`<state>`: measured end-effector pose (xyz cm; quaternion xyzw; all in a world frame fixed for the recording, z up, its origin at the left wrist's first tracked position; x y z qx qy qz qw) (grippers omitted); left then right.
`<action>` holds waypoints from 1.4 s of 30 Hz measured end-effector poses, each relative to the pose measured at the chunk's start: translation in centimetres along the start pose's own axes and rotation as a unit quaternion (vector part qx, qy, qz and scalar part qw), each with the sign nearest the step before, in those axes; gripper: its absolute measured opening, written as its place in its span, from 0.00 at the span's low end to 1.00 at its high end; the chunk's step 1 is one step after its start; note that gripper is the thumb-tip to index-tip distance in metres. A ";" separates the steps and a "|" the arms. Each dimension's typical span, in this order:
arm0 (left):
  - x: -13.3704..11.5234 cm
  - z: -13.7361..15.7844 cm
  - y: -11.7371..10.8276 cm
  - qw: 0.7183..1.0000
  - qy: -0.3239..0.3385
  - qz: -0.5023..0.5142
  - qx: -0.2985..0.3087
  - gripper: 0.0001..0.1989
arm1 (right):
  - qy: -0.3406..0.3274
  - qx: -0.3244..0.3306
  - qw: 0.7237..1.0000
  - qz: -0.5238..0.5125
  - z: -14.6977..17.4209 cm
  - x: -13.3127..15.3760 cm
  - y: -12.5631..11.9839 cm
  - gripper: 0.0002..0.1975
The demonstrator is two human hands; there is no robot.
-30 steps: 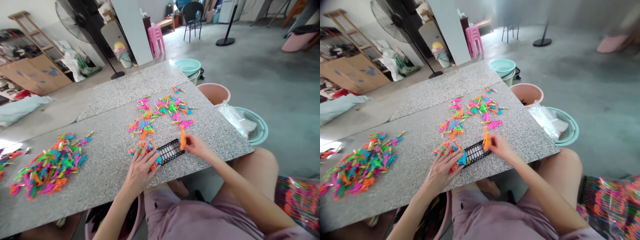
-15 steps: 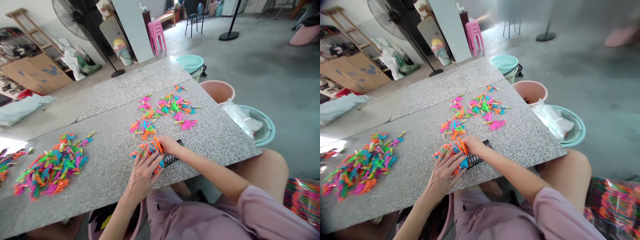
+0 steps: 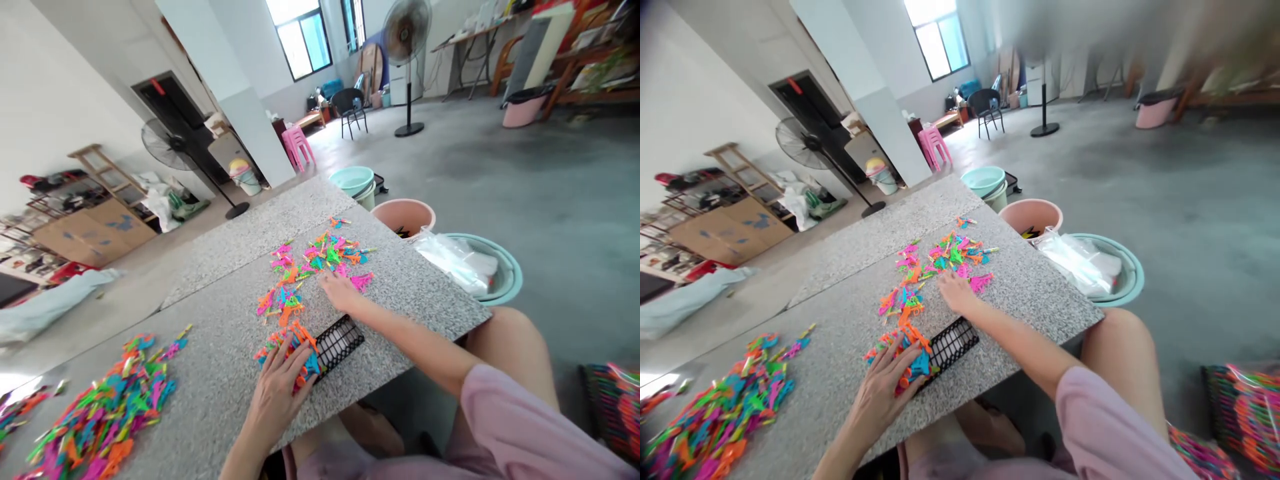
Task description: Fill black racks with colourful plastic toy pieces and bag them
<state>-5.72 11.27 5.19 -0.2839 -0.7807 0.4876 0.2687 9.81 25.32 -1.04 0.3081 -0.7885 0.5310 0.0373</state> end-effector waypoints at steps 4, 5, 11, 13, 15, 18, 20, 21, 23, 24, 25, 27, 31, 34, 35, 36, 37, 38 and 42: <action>-0.3 -0.3 -0.3 1.000 0.000 -0.006 0.000 0.19 | -0.047 0.025 0.995 0.079 0.7 -3.3 -2.0 0.13; -0.5 -0.4 -0.5 1.000 -0.003 -0.011 -0.008 0.18 | -0.066 0.023 0.995 0.069 1.6 -3.5 -2.4 0.12; -1.3 -0.7 -0.8 0.998 -0.007 -0.023 -0.049 0.21 | 0.035 -0.131 0.990 -0.038 10.9 -6.9 -6.3 0.11; -1.4 -0.9 -0.5 1.000 -0.006 0.009 -0.029 0.23 | 0.113 -0.114 0.987 -0.012 13.5 -8.5 -6.7 0.10; -1.3 -1.1 -0.4 0.999 -0.021 0.036 -0.014 0.23 | 0.146 -0.060 0.986 0.049 14.7 -9.3 -6.7 0.10; -1.2 -1.3 -0.4 0.997 -0.047 0.054 -0.006 0.22 | 0.155 -0.004 0.977 0.147 14.5 -8.9 -7.0 0.13; -1.4 -1.3 -0.4 0.997 -0.055 0.062 0.002 0.21 | 0.158 0.008 0.975 0.153 13.8 -7.7 -7.0 0.13; -1.5 -1.3 -0.3 0.996 -0.057 0.066 0.006 0.21 | 0.159 0.007 0.979 0.128 13.5 -6.7 -6.7 0.11; -1.7 -1.3 -0.2 0.995 -0.062 0.070 0.016 0.20 | 0.176 0.014 0.984 0.028 13.3 -4.3 -5.4 0.06; -1.8 -1.3 -0.2 0.995 -0.065 0.071 0.020 0.20 | 0.194 0.034 0.980 -0.040 13.4 -3.0 -4.3 0.03; -1.8 -1.3 -0.1 0.995 -0.069 0.072 0.022 0.20 | 0.213 0.061 0.968 -0.115 13.7 -1.5 -2.9 0.02; -1.8 -1.3 -0.1 0.994 -0.073 0.074 0.023 0.20 | 0.240 0.105 0.933 -0.247 14.4 1.4 -0.2 0.02; -1.8 -1.3 -0.1 0.994 -0.069 0.080 0.017 0.20 | 0.223 0.075 0.922 -0.308 13.7 4.7 2.5 0.07; -1.8 -1.2 0.0 0.994 -0.075 0.081 0.013 0.20 | 0.195 0.063 0.955 -0.212 12.4 4.7 2.5 0.05; -1.8 -1.2 0.0 0.994 -0.077 0.082 0.012 0.20 | 0.189 0.067 0.963 -0.178 12.1 4.5 2.3 0.04; -1.7 -1.2 0.0 0.993 -0.077 0.084 0.012 0.20 | 0.183 0.073 0.969 -0.150 11.9 4.4 2.2 0.05; -1.7 -1.2 0.1 0.993 -0.077 0.087 0.011 0.20 | 0.177 0.081 0.972 -0.131 11.8 4.3 2.0 0.06; -1.8 -1.1 0.1 0.993 -0.076 0.089 0.010 0.20 | 0.170 0.091 0.974 -0.118 11.8 4.4 1.9 0.06; -1.7 -1.0 0.1 0.992 -0.075 0.097 0.005 0.21 | 0.121 0.107 0.985 -0.063 11.9 5.5 1.4 0.09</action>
Point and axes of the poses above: each hand's wrist, its own z-axis away from the middle knuckle, its own y-axis out of the palm, x = y × z, the point moved 6 cm from there along -z, towards the middle knuckle, and after that the axes turned 15 degrees about -x, right-handed, at the moved point
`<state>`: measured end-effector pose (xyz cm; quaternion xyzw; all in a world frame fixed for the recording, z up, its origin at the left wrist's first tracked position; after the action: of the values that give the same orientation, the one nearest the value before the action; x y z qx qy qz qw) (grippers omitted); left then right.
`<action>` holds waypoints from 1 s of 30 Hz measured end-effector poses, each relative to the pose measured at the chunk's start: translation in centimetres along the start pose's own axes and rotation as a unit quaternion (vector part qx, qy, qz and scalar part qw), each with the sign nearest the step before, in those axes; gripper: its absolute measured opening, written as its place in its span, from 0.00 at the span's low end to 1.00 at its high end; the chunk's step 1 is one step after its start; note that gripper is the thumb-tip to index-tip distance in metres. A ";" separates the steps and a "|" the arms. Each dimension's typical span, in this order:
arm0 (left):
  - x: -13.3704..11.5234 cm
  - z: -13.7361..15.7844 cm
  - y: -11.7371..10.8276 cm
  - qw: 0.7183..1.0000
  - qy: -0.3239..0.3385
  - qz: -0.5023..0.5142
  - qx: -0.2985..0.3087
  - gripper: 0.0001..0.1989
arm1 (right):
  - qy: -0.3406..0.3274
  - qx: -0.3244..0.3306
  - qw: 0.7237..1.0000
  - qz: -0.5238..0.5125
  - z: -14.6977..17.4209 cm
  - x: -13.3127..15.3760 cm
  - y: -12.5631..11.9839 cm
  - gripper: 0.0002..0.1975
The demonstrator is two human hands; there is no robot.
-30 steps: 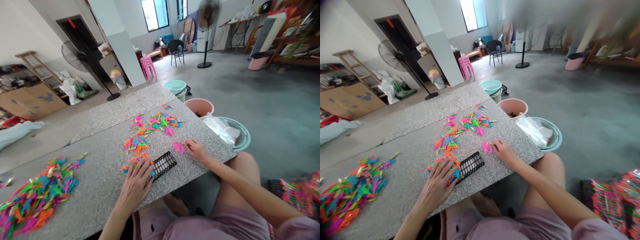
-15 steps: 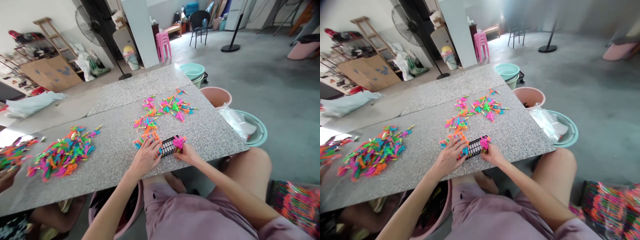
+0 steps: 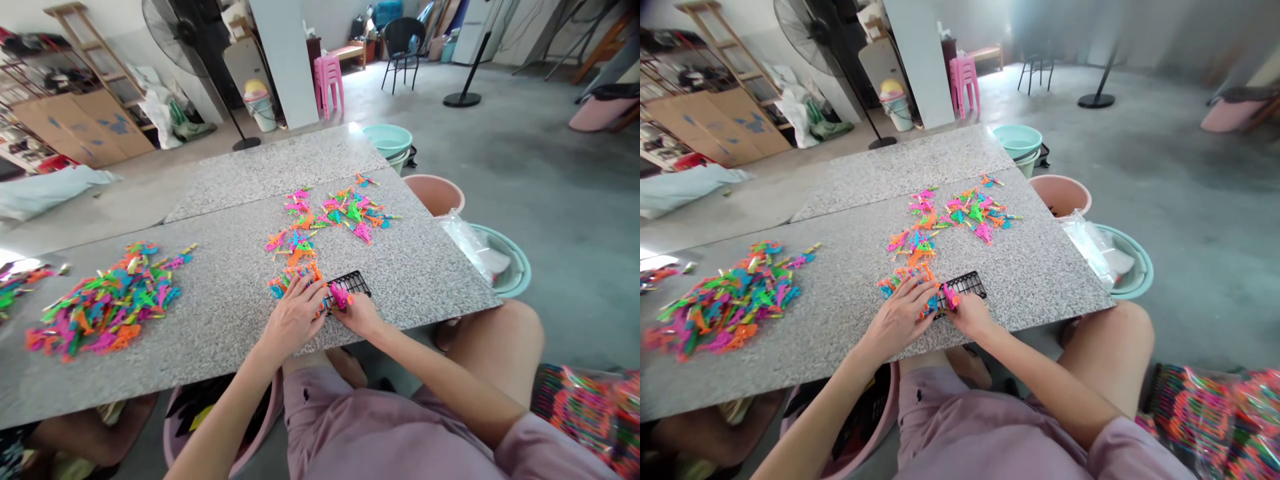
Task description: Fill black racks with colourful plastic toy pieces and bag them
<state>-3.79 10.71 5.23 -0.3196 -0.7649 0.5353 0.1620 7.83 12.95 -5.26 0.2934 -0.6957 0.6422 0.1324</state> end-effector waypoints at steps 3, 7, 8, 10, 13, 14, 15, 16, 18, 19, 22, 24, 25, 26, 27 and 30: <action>0.0 0.0 -0.2 1.000 -0.010 0.005 -0.002 0.23 | -0.006 0.008 0.998 0.064 0.1 1.1 -0.1 0.10; -0.1 -0.4 -0.2 1.000 -0.022 0.009 -0.003 0.30 | -0.005 0.036 0.994 0.106 0.4 2.6 0.5 0.12; -0.1 -0.5 -0.1 1.000 -0.022 0.006 -0.007 0.29 | -0.008 0.038 0.993 0.107 0.5 2.9 0.7 0.13; 0.0 -0.6 0.0 1.000 -0.019 -0.005 -0.018 0.23 | -0.017 0.028 0.994 0.104 0.3 3.0 0.7 0.14; 0.3 -0.5 0.3 0.999 -0.010 -0.020 -0.033 0.18 | -0.070 0.071 0.994 0.052 -1.7 2.1 0.1 0.11; 0.4 -0.4 0.4 0.999 -0.006 -0.024 -0.036 0.18 | -0.092 0.105 0.990 0.020 -2.8 1.4 -0.4 0.10; 0.5 -0.3 0.5 0.999 -0.002 -0.027 -0.038 0.18 | -0.100 0.125 0.987 -0.003 -4.2 0.5 -1.2 0.12; 0.5 -0.2 0.5 0.999 0.001 -0.031 -0.040 0.18 | -0.095 0.126 0.987 -0.009 -5.7 -0.8 -2.3 0.14; 0.7 -0.1 0.4 0.998 0.005 -0.042 -0.046 0.17 | -0.038 0.033 0.996 0.073 -8.6 -3.7 -5.0 0.15; 0.8 0.0 0.4 0.998 0.007 -0.048 -0.049 0.17 | -0.009 -0.017 0.991 0.130 -9.4 -4.8 -6.0 0.15; 1.1 0.1 0.2 0.997 0.020 -0.054 -0.055 0.17 | -0.004 -0.042 0.973 0.226 -9.3 -5.5 -6.0 0.16; 1.3 0.2 0.0 0.997 0.039 -0.044 -0.053 0.18 | -0.041 -0.014 0.970 0.238 -8.5 -4.7 -4.8 0.14; 1.3 0.3 -0.1 0.997 0.048 -0.038 -0.052 0.18 | -0.063 -0.005 0.968 0.244 -8.5 -4.3 -4.3 0.13; 1.4 0.3 -0.3 0.997 0.054 -0.034 -0.051 0.18 | -0.086 -0.001 0.964 0.251 -8.9 -4.1 -4.2 0.13; 1.5 0.3 -0.4 0.997 0.058 -0.031 -0.051 0.18 | -0.112 -0.002 0.960 0.258 -9.7 -4.0 -4.2 0.13; 1.5 0.2 -0.7 0.997 0.054 -0.034 -0.051 0.18 | -0.243 0.016 0.929 0.280 -13.2 -4.4 -4.2 0.13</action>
<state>-5.27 11.41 5.67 -0.3298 -0.7919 0.4717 0.2040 11.24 26.84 -2.45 0.2362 -0.7501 0.5732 -0.2304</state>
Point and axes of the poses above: each hand's wrist, its own z-axis away from the middle knuckle, its own y-axis out of the palm, x = y × z, the point moved 6 cm from there along -z, towards the middle knuckle, and after that the axes turned 15 degrees about -x, right-handed, at the moved point
